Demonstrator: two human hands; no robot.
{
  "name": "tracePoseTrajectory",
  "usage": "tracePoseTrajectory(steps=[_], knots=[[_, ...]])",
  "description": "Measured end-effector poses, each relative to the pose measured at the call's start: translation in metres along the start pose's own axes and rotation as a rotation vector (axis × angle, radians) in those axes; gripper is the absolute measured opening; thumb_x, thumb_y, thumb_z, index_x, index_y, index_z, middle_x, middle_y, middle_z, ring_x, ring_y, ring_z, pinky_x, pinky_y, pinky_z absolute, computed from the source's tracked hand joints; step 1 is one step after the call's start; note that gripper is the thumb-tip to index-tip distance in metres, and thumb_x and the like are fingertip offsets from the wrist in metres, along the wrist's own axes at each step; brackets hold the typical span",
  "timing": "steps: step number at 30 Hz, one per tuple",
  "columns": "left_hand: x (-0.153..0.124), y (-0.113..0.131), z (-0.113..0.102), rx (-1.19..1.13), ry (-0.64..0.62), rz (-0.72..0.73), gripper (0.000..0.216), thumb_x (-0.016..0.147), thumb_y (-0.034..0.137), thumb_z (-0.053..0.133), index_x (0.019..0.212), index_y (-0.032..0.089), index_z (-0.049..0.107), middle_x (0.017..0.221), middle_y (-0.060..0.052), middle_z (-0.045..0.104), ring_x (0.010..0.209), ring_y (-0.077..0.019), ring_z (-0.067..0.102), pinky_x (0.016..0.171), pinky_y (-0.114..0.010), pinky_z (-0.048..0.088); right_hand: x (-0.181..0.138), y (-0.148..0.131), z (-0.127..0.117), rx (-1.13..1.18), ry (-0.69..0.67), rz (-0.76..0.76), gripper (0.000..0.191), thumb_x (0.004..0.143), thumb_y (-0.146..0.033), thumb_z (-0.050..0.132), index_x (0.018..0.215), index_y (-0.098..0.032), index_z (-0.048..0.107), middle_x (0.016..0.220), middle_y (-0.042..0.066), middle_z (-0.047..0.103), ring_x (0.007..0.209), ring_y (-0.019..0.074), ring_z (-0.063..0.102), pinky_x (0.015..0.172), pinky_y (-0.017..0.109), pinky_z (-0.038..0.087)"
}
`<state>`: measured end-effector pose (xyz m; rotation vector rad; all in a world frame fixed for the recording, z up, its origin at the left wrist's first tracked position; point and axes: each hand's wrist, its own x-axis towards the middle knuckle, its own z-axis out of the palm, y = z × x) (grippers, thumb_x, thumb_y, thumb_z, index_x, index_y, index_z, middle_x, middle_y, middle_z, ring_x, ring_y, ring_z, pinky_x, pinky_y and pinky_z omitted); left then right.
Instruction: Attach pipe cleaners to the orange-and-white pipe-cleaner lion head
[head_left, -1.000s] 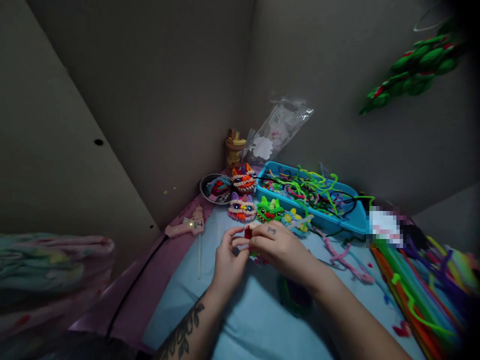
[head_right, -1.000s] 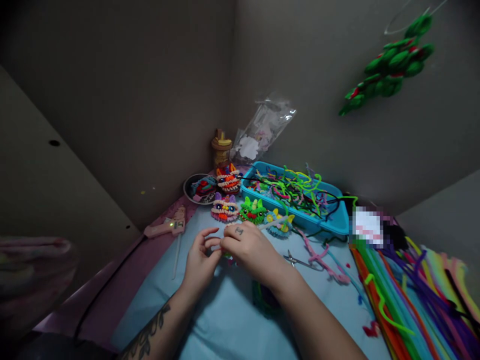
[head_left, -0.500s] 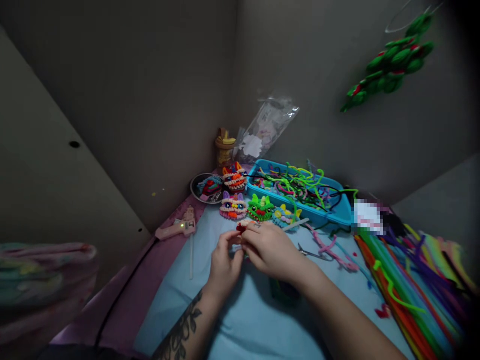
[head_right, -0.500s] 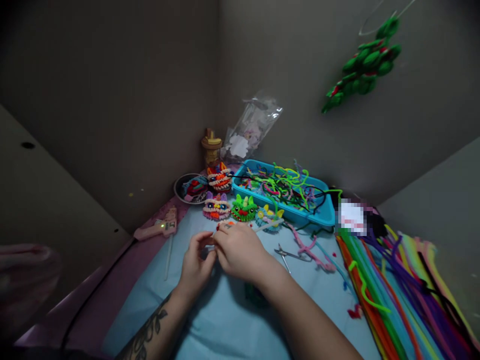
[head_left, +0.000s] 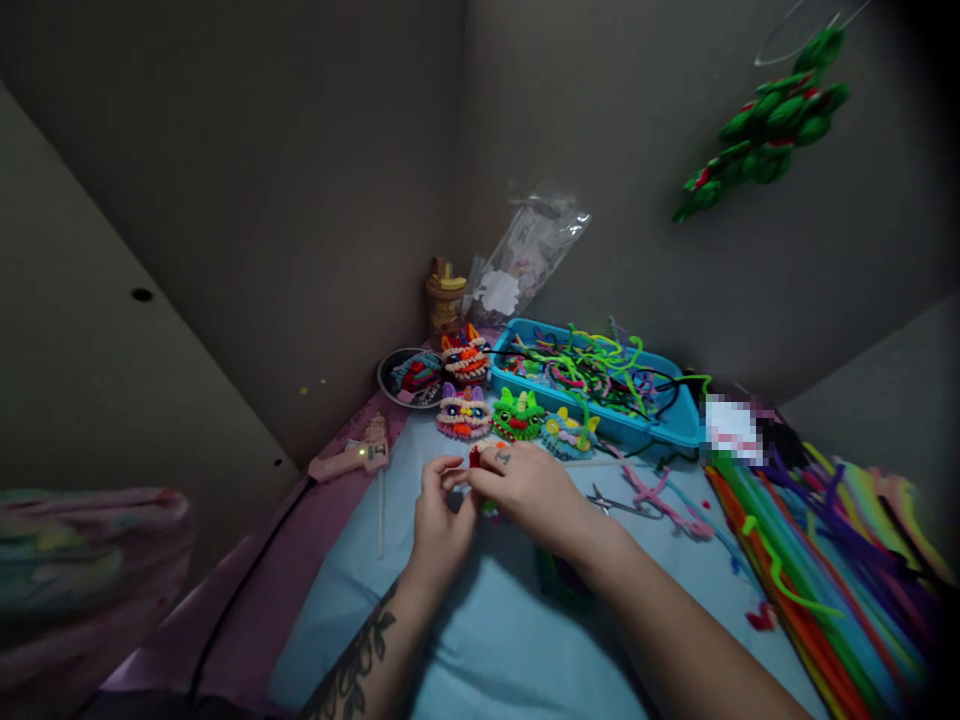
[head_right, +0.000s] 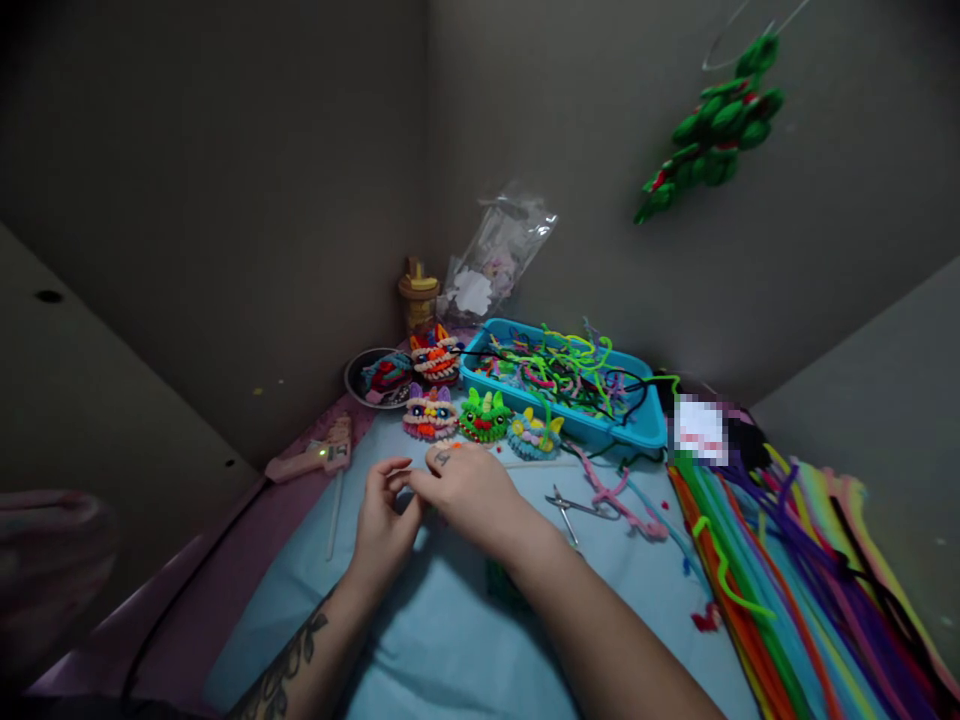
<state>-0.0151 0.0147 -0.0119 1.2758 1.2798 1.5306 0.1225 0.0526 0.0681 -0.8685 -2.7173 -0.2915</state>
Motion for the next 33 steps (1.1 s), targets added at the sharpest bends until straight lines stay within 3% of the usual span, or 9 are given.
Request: tracePoseTrajectory(steps=[3,10,17,23,33], knots=[[0.0,0.0,0.0,-0.015,0.019,-0.004,0.033,0.077,0.019,0.063,0.105,0.019,0.046,0.094,-0.006,0.068,0.088,-0.0163,0.068,0.08,-0.029,0.051,-0.002,0.002,0.001,0.03,0.054,-0.044,0.01,0.087,-0.012,0.058,0.09,-0.018,0.066,0.083,0.005,0.064,0.074,0.0159,0.056,0.063,0.028,0.032],[-0.001,0.0,0.001,0.013,-0.017,-0.002,0.035,0.076,0.014,0.06,0.107,0.019,0.045,0.093,-0.005,0.068,0.085,-0.0154,0.068,0.078,-0.028,0.051,-0.004,0.007,-0.002,0.134,0.018,-0.096,0.007,0.085,-0.012,0.063,0.086,-0.018,0.066,0.086,0.004,0.065,0.078,0.0165,0.056,0.066,0.028,0.035],[-0.001,0.002,0.002,0.039,-0.05,0.029,0.047,0.075,0.016,0.064,0.117,0.019,0.042,0.096,-0.006,0.067,0.093,-0.0177,0.066,0.088,-0.033,0.048,-0.005,0.006,0.004,0.148,0.068,-0.027,0.009,0.087,-0.01,0.057,0.088,-0.017,0.063,0.078,0.002,0.06,0.069,0.0141,0.051,0.064,0.027,0.033],[0.001,0.005,0.003,-0.004,-0.037,-0.037,0.044,0.077,0.016,0.062,0.116,0.019,0.041,0.084,-0.001,0.067,0.082,-0.015,0.066,0.079,-0.028,0.048,-0.004,0.005,0.011,0.085,0.112,0.006,0.01,0.09,-0.015,0.056,0.081,-0.017,0.059,0.077,0.003,0.063,0.07,0.0155,0.054,0.065,0.028,0.032],[0.001,0.001,0.003,-0.01,-0.028,-0.025,0.043,0.078,0.017,0.064,0.114,0.021,0.042,0.081,0.001,0.067,0.085,-0.0154,0.065,0.084,-0.031,0.046,0.001,0.001,0.008,0.032,-0.032,0.083,0.004,0.089,-0.016,0.059,0.086,-0.015,0.057,0.083,0.005,0.066,0.077,0.019,0.057,0.072,0.033,0.03]])
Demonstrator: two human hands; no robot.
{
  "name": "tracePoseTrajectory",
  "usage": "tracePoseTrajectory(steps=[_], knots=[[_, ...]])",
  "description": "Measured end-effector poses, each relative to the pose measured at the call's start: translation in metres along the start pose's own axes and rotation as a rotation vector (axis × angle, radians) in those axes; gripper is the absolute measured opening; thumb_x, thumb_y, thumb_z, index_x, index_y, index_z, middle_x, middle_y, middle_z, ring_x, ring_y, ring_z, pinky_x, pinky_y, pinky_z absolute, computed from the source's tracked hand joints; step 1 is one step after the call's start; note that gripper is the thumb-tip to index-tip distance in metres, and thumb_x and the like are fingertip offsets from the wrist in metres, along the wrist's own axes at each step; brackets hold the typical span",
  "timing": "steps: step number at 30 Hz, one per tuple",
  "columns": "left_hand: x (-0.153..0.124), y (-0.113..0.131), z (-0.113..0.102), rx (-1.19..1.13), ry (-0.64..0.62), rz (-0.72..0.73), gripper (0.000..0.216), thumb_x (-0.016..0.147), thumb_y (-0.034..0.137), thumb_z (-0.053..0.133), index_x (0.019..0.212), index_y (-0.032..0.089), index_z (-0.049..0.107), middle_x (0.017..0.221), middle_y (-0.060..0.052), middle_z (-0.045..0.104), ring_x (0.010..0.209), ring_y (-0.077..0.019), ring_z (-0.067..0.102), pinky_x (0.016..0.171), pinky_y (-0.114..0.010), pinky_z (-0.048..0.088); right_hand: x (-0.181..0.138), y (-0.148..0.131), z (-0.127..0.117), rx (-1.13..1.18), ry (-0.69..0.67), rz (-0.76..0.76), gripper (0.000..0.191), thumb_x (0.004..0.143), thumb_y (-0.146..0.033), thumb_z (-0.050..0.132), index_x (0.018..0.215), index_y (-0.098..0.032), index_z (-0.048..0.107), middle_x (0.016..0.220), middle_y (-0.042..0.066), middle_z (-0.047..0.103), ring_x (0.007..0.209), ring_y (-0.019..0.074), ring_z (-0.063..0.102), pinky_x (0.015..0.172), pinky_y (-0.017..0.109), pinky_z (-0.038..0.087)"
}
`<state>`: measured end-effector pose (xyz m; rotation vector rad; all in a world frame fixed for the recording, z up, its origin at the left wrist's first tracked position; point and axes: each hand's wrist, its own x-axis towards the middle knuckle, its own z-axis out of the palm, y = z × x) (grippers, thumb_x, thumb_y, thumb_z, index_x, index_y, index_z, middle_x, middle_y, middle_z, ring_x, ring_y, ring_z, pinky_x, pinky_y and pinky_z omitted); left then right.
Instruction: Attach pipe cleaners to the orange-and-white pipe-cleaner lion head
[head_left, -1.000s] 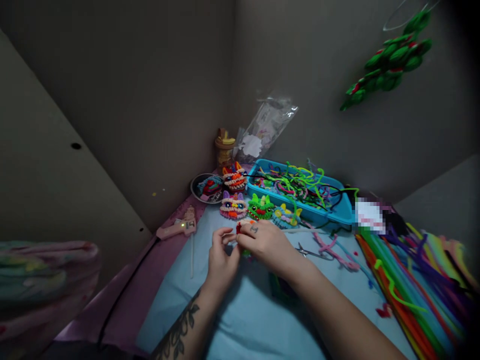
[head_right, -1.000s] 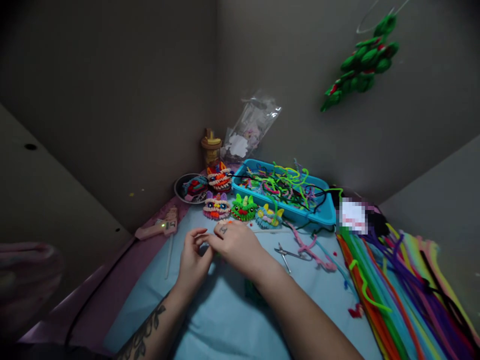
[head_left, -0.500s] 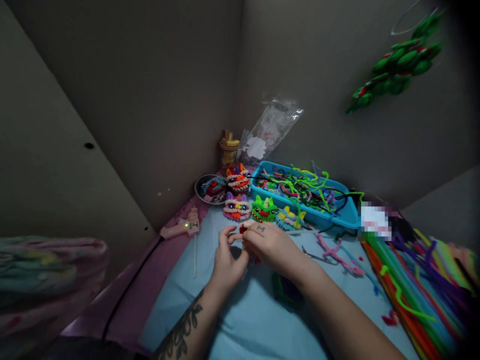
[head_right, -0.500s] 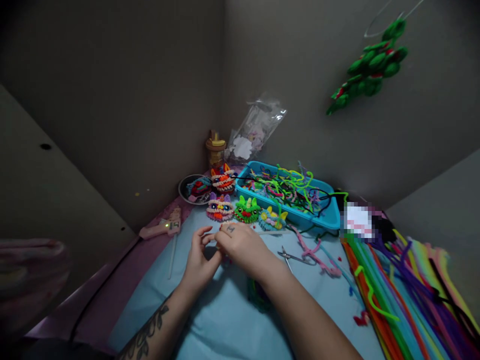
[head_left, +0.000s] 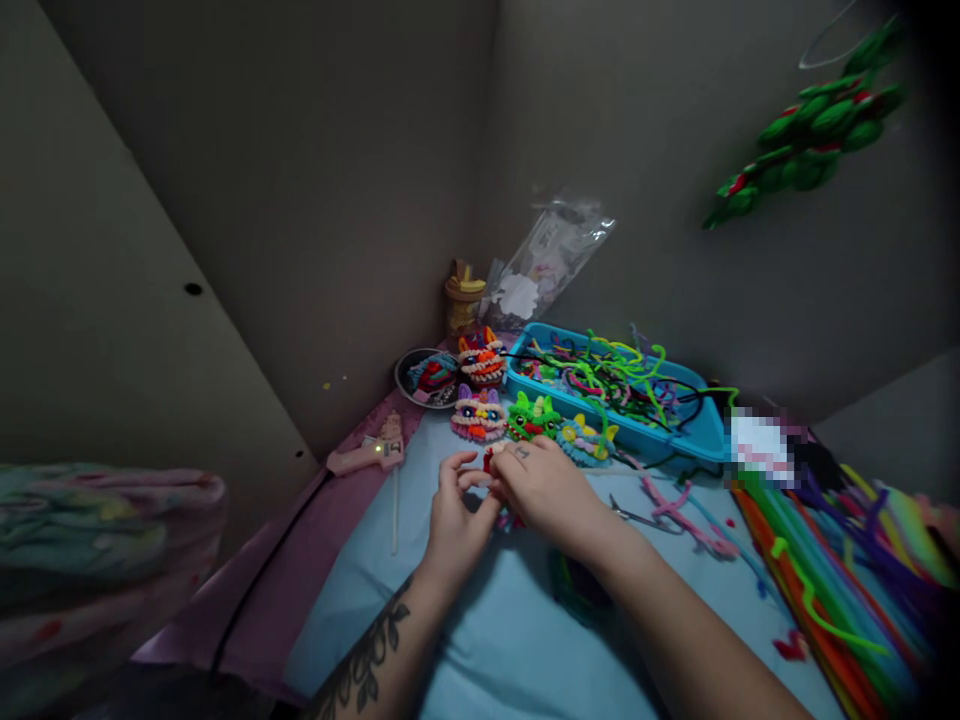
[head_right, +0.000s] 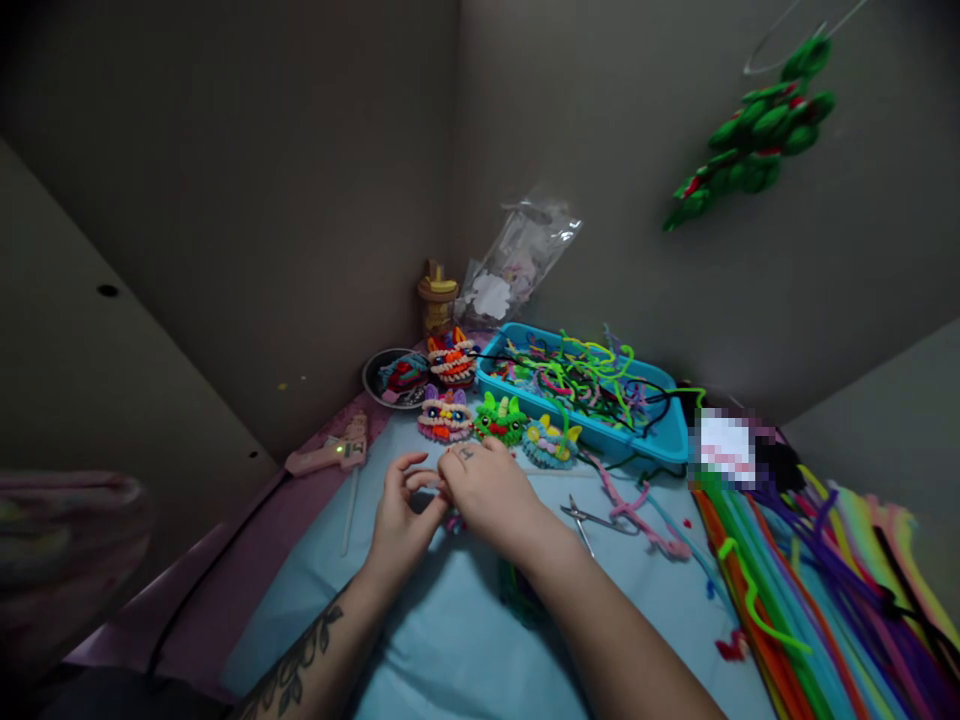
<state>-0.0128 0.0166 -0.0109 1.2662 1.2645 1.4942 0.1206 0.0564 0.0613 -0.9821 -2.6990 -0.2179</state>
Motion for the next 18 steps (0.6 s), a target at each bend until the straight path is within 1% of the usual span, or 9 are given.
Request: tracePoseTrajectory(steps=[3,6,10,13,16,18], knots=[[0.0,0.0001,0.0002,0.01,0.013,0.017,0.042,0.075,0.015,0.065,0.112,0.022,0.044,0.079,0.002,0.067,0.085,-0.0156,0.065,0.084,-0.031,0.047,0.0006,-0.0026,-0.0006,-0.02,-0.021,0.026,0.003,0.088,-0.013,0.059,0.088,-0.016,0.057,0.085,0.006,0.066,0.082,0.0212,0.057,0.077,0.035,0.03],[-0.001,-0.0003,0.0008,0.022,0.013,0.042,0.043,0.074,0.013,0.065,0.112,0.021,0.044,0.083,0.0,0.068,0.085,-0.0153,0.066,0.083,-0.031,0.048,0.0,-0.0041,-0.0007,-0.038,-0.037,0.046,0.005,0.088,-0.013,0.058,0.091,-0.017,0.058,0.091,0.007,0.067,0.091,0.0239,0.055,0.085,0.039,0.029],[-0.0043,-0.0023,-0.0009,0.072,0.017,0.131,0.046,0.077,0.015,0.065,0.117,0.019,0.043,0.093,-0.005,0.07,0.093,-0.0178,0.067,0.09,-0.036,0.047,-0.0011,-0.0034,0.0,-0.017,-0.041,0.078,0.006,0.087,-0.014,0.059,0.092,-0.018,0.058,0.096,0.007,0.066,0.098,0.0246,0.052,0.096,0.042,0.026],[-0.0068,-0.003,-0.0046,0.111,0.062,0.181,0.041,0.081,0.018,0.063,0.117,0.019,0.043,0.098,-0.008,0.07,0.097,-0.0191,0.067,0.094,-0.039,0.046,-0.0004,-0.0028,0.0002,-0.006,-0.07,0.095,0.005,0.087,-0.015,0.059,0.092,-0.017,0.059,0.095,0.007,0.067,0.099,0.0247,0.051,0.099,0.044,0.026],[-0.0083,-0.0024,-0.0077,0.115,0.123,0.166,0.031,0.084,0.02,0.061,0.111,0.019,0.045,0.091,-0.006,0.071,0.09,-0.0178,0.068,0.089,-0.036,0.048,0.0014,-0.003,-0.0002,-0.011,-0.106,0.085,0.004,0.089,-0.016,0.057,0.093,-0.017,0.06,0.095,0.007,0.067,0.1,0.0249,0.052,0.1,0.045,0.026],[-0.0087,-0.0024,-0.0087,0.114,0.141,0.134,0.027,0.084,0.021,0.06,0.107,0.02,0.046,0.087,-0.004,0.07,0.086,-0.0169,0.068,0.085,-0.033,0.049,0.0021,-0.003,-0.0009,-0.008,-0.119,0.075,0.004,0.09,-0.017,0.057,0.092,-0.018,0.06,0.096,0.006,0.067,0.1,0.0244,0.052,0.101,0.045,0.025]])
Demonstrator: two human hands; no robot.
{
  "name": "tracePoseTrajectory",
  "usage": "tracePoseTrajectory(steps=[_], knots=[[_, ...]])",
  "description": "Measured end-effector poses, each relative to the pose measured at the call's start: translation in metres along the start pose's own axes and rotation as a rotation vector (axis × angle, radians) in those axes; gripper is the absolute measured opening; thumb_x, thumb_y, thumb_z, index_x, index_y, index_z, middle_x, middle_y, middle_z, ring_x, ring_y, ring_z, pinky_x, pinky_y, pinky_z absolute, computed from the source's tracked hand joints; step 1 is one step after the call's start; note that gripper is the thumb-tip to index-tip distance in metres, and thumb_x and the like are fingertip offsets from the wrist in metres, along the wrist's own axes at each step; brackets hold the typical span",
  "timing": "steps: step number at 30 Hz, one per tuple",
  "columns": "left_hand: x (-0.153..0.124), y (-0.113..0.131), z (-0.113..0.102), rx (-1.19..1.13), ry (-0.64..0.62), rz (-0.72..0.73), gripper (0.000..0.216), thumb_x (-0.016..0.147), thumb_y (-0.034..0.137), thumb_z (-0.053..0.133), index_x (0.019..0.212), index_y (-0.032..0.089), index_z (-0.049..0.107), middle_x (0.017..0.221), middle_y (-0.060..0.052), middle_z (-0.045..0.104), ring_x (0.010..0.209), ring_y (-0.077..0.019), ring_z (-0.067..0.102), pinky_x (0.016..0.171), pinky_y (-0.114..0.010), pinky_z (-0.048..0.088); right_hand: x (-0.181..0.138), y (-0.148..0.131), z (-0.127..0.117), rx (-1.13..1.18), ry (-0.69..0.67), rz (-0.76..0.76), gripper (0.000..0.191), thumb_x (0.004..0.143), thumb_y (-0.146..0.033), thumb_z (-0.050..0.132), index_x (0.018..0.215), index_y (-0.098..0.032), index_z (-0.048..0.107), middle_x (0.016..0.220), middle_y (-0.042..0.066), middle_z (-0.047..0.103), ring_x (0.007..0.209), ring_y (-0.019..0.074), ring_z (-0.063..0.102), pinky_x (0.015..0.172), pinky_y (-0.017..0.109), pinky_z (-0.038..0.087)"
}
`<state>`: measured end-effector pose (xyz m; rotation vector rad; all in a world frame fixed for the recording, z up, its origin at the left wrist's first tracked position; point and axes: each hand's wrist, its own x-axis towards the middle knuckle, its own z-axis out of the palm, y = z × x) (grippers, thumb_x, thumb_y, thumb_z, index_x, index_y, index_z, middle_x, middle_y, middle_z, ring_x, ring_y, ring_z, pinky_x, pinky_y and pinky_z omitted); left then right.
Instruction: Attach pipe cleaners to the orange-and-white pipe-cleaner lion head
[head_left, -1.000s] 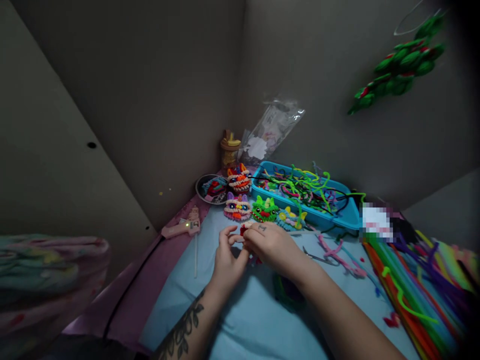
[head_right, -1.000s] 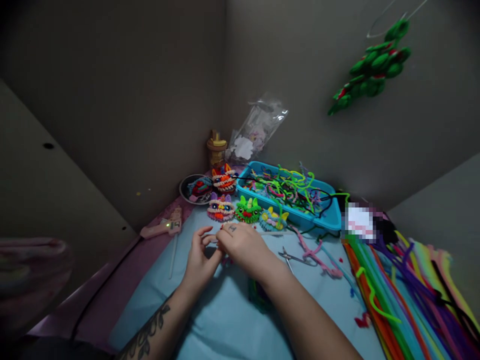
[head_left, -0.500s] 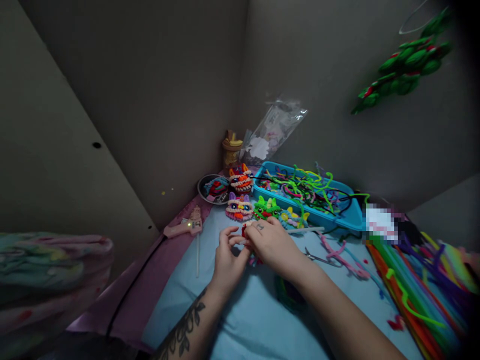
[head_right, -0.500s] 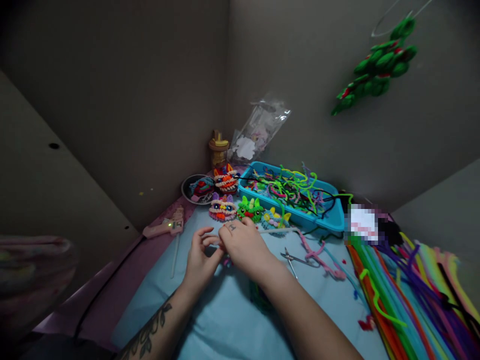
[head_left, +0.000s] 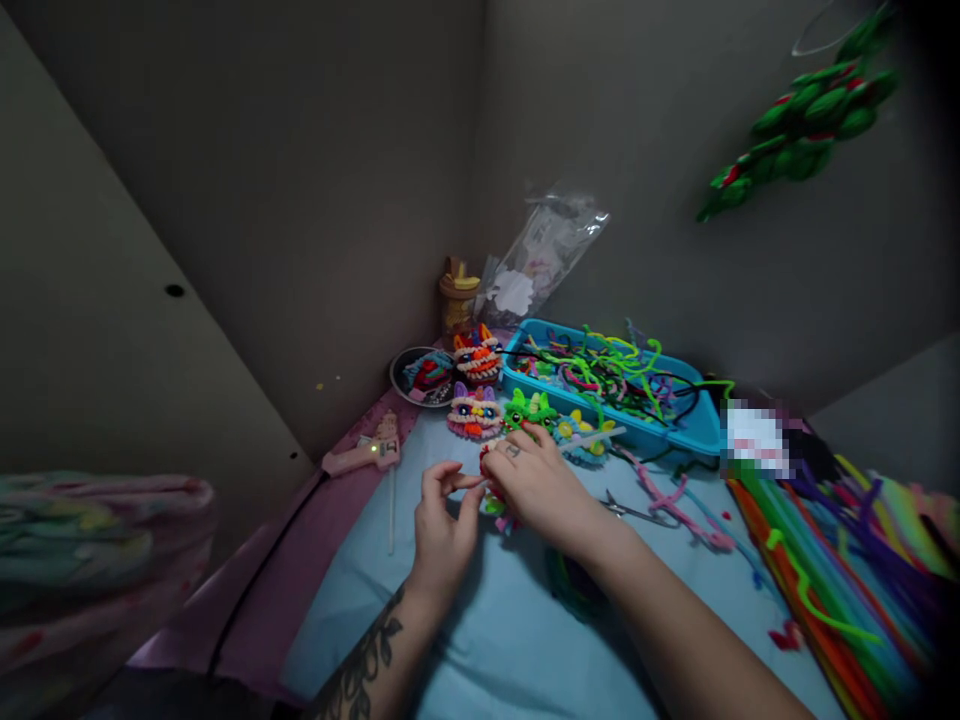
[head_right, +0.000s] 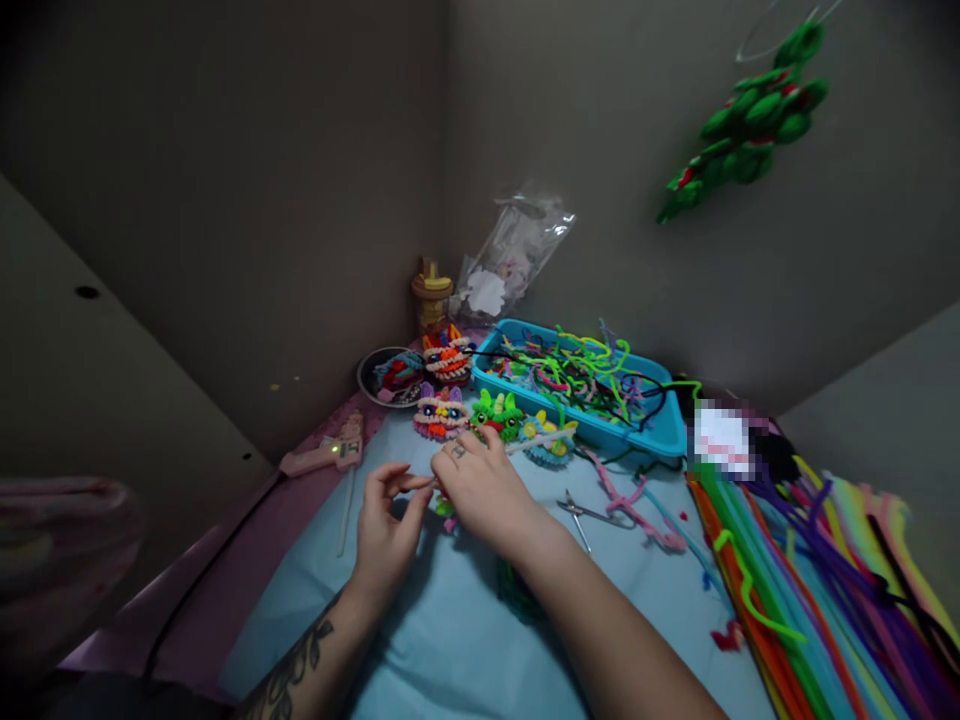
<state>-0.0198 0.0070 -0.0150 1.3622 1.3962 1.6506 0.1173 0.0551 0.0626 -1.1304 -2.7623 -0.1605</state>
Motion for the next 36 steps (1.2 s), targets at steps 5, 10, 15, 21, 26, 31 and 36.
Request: tracePoseTrajectory(steps=[5,10,15,21,26,31,36], knots=[[-0.001,-0.002,0.0,-0.009,-0.005,-0.044,0.024,0.085,0.023,0.06,0.104,0.02,0.046,0.082,-0.002,0.067,0.08,-0.0153,0.066,0.078,-0.029,0.048,-0.001,0.002,-0.001,0.018,-0.002,-0.027,0.003,0.09,-0.02,0.059,0.092,-0.02,0.061,0.102,0.006,0.066,0.103,0.0236,0.051,0.104,0.048,0.023],[-0.002,-0.001,0.0,0.013,-0.001,-0.034,0.02,0.087,0.025,0.058,0.103,0.02,0.047,0.078,0.0,0.063,0.075,-0.0138,0.063,0.073,-0.026,0.047,-0.001,0.0,0.0,0.037,-0.028,-0.013,0.006,0.09,-0.018,0.057,0.092,-0.019,0.062,0.1,0.006,0.066,0.105,0.0237,0.05,0.107,0.05,0.02],[-0.002,-0.002,-0.002,0.083,-0.036,-0.02,0.017,0.088,0.025,0.055,0.104,0.02,0.048,0.075,0.001,0.061,0.07,-0.0134,0.061,0.066,-0.024,0.045,-0.001,-0.003,-0.005,0.108,-0.047,0.002,0.014,0.093,-0.027,0.052,0.092,-0.018,0.062,0.096,0.007,0.065,0.102,0.0239,0.05,0.107,0.05,0.024],[-0.003,-0.002,-0.002,0.118,-0.071,0.028,0.018,0.09,0.024,0.053,0.106,0.02,0.05,0.079,0.0,0.064,0.074,-0.0145,0.063,0.07,-0.026,0.047,-0.005,-0.003,-0.009,0.098,-0.021,-0.024,0.014,0.091,-0.025,0.053,0.096,-0.018,0.063,0.107,0.009,0.063,0.108,0.0253,0.048,0.107,0.052,0.023],[-0.002,-0.001,-0.001,0.147,-0.07,0.07,0.021,0.088,0.023,0.056,0.108,0.02,0.05,0.091,-0.004,0.066,0.087,-0.0162,0.064,0.075,-0.027,0.047,-0.005,-0.005,-0.007,0.064,-0.022,0.004,0.015,0.089,-0.021,0.053,0.096,-0.019,0.066,0.107,0.009,0.063,0.109,0.0258,0.048,0.107,0.054,0.022],[-0.002,-0.001,-0.002,0.173,-0.082,0.097,0.018,0.087,0.021,0.057,0.104,0.02,0.053,0.085,-0.003,0.065,0.081,-0.0151,0.063,0.071,-0.026,0.046,-0.002,-0.008,-0.006,0.027,-0.067,0.026,0.016,0.087,-0.019,0.054,0.095,-0.018,0.068,0.107,0.011,0.063,0.109,0.0267,0.049,0.107,0.055,0.022],[0.001,0.002,-0.002,0.162,-0.103,0.091,0.012,0.086,0.02,0.055,0.098,0.019,0.057,0.084,-0.003,0.066,0.078,-0.0152,0.063,0.069,-0.025,0.047,-0.002,-0.011,-0.004,0.021,-0.089,0.025,0.019,0.088,-0.018,0.053,0.099,-0.017,0.069,0.111,0.011,0.063,0.11,0.0268,0.049,0.108,0.055,0.024]])
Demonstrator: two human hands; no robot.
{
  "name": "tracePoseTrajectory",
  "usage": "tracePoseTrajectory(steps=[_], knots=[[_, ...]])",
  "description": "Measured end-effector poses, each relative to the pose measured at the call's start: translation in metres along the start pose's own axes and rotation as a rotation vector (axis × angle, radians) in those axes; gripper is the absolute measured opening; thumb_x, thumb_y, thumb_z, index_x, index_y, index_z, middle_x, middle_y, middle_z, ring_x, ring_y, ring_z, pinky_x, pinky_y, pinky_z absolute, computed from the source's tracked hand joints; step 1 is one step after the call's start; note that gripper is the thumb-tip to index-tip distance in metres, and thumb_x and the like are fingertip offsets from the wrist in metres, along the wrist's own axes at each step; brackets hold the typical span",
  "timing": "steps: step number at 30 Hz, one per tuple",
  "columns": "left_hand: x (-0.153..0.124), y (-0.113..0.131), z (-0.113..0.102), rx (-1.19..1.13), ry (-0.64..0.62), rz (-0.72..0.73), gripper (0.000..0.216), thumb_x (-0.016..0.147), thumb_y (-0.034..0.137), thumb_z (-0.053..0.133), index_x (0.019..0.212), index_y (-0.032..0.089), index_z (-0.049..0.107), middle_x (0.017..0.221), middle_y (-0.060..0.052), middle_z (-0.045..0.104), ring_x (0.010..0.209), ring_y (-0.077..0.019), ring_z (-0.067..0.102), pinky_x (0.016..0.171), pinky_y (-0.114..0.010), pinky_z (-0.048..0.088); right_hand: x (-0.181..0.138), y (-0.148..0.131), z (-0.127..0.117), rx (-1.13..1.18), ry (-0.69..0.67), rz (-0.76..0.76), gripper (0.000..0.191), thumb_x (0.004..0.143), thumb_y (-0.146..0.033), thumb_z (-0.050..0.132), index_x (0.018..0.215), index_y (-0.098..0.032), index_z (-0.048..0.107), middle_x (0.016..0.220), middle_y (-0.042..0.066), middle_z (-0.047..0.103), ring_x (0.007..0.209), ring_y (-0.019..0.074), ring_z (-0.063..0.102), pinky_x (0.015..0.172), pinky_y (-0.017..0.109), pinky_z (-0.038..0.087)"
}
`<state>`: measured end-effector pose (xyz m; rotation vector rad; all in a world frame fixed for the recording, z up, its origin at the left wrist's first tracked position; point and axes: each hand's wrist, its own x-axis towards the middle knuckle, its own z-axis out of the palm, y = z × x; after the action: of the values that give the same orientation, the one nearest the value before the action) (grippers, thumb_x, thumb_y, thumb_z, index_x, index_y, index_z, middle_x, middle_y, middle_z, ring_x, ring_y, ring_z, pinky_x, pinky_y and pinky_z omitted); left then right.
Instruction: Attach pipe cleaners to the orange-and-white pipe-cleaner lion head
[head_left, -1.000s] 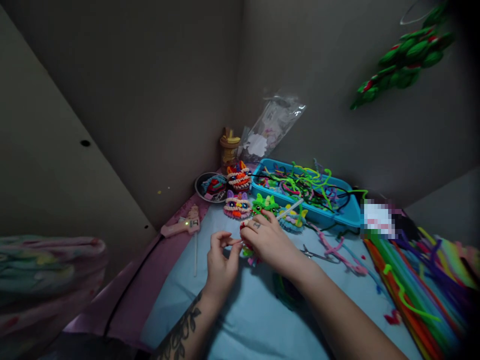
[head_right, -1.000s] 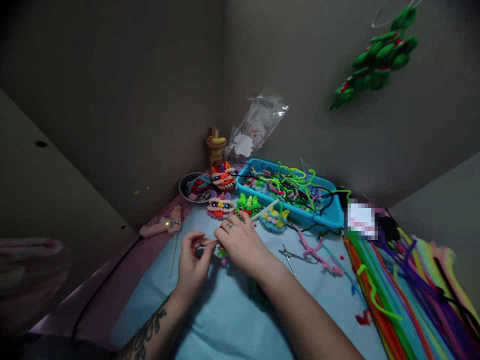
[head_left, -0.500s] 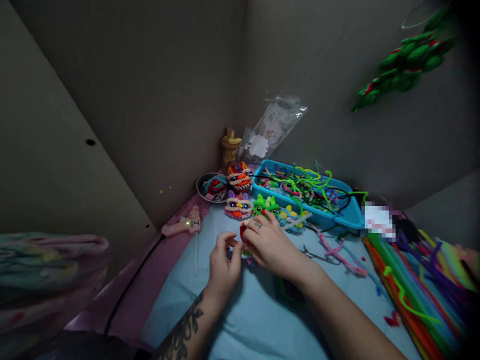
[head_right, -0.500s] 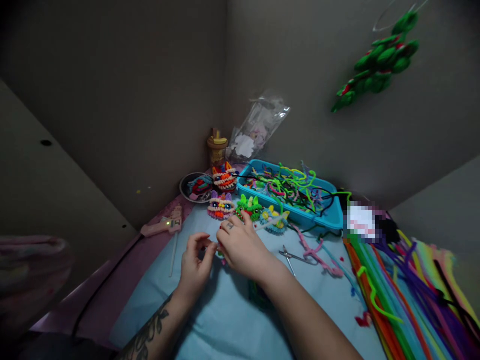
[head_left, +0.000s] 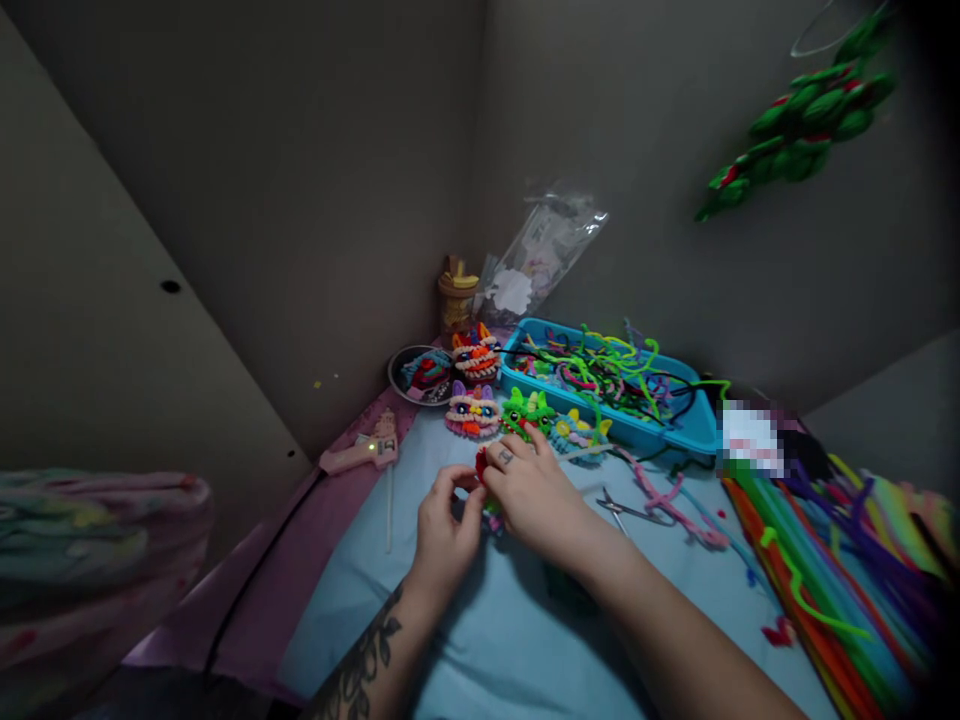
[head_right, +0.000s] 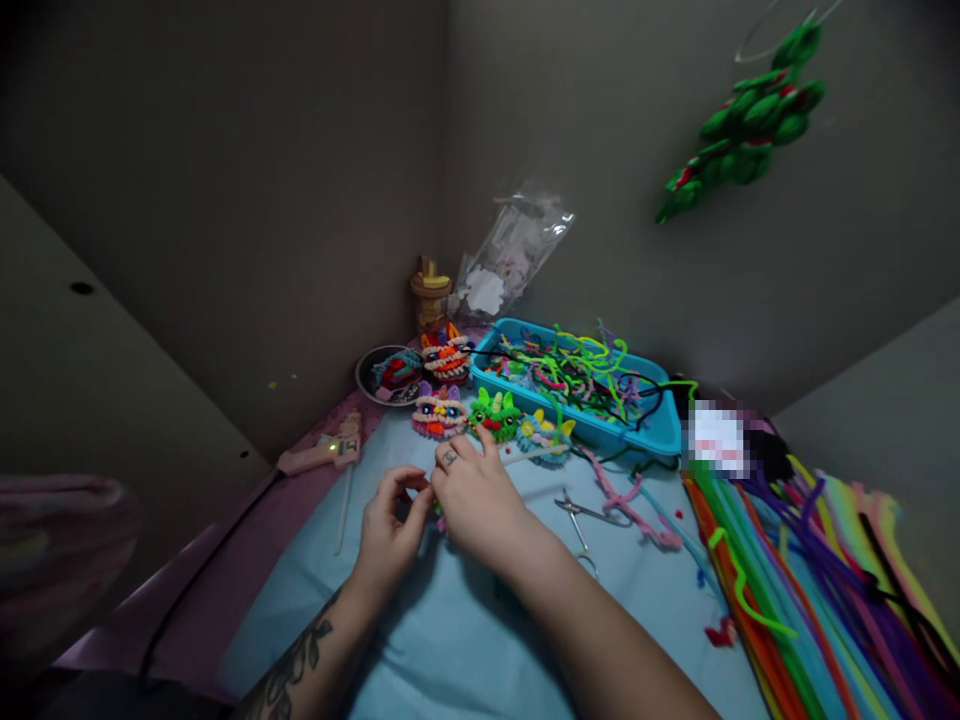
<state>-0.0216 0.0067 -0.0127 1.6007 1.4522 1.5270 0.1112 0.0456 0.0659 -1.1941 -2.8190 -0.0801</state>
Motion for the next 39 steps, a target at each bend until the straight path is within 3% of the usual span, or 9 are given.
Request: tracePoseTrajectory(steps=[11,18,22,26,30,36,39], knots=[[0.001,-0.001,0.002,-0.049,-0.059,-0.043,0.015,0.089,0.021,0.049,0.101,0.019,0.058,0.09,-0.005,0.068,0.081,-0.0167,0.064,0.074,-0.027,0.048,0.0,-0.003,0.002,0.03,-0.021,0.028,0.021,0.086,-0.019,0.055,0.1,-0.014,0.07,0.111,0.013,0.063,0.111,0.0291,0.049,0.108,0.053,0.025],[0.003,-0.003,0.002,-0.168,-0.028,-0.191,0.014,0.088,0.024,0.048,0.097,0.019,0.057,0.085,-0.002,0.064,0.078,-0.0151,0.061,0.07,-0.024,0.047,-0.016,0.027,-0.029,0.255,0.097,0.11,0.029,0.093,-0.015,0.041,0.111,-0.019,0.063,0.11,0.01,0.061,0.103,0.0219,0.051,0.091,0.035,0.039],[0.004,-0.006,0.003,-0.226,-0.006,-0.254,0.013,0.086,0.025,0.051,0.095,0.018,0.057,0.079,0.0,0.061,0.073,-0.0136,0.058,0.067,-0.023,0.046,-0.028,0.041,-0.043,0.17,-0.036,0.227,0.016,0.091,-0.025,0.049,0.098,-0.018,0.061,0.097,0.008,0.064,0.093,0.0227,0.056,0.08,0.032,0.038],[0.004,-0.007,0.003,-0.253,-0.021,-0.283,0.012,0.086,0.025,0.051,0.092,0.018,0.058,0.076,0.0,0.059,0.07,-0.0135,0.057,0.065,-0.023,0.046,-0.032,0.04,-0.041,0.147,-0.257,0.255,0.02,0.087,-0.035,0.06,0.099,-0.02,0.058,0.087,0.005,0.068,0.079,0.0211,0.061,0.061,0.027,0.031],[0.004,-0.005,0.001,-0.19,-0.035,-0.245,0.017,0.087,0.03,0.051,0.096,0.019,0.061,0.082,-0.003,0.063,0.075,-0.0156,0.059,0.069,-0.025,0.046,-0.029,0.039,-0.039,0.111,-0.352,0.266,0.012,0.09,-0.026,0.053,0.099,-0.022,0.06,0.078,0.004,0.069,0.069,0.0185,0.062,0.054,0.027,0.02],[0.006,0.001,-0.001,-0.165,-0.157,-0.073,0.031,0.083,0.041,0.059,0.102,0.018,0.067,0.095,-0.01,0.069,0.089,-0.0223,0.064,0.076,-0.032,0.049,-0.03,0.042,-0.043,0.108,-0.347,0.281,0.016,0.092,-0.028,0.05,0.088,-0.022,0.064,0.079,0.004,0.07,0.068,0.0175,0.062,0.054,0.026,0.021],[0.007,0.006,0.001,-0.124,-0.194,-0.008,0.025,0.078,0.035,0.066,0.097,0.019,0.069,0.092,-0.008,0.071,0.086,-0.0217,0.065,0.077,-0.031,0.05,-0.03,0.04,-0.042,0.131,-0.331,0.251,0.015,0.091,-0.03,0.051,0.09,-0.023,0.065,0.078,0.003,0.07,0.068,0.0168,0.061,0.054,0.026,0.021]])
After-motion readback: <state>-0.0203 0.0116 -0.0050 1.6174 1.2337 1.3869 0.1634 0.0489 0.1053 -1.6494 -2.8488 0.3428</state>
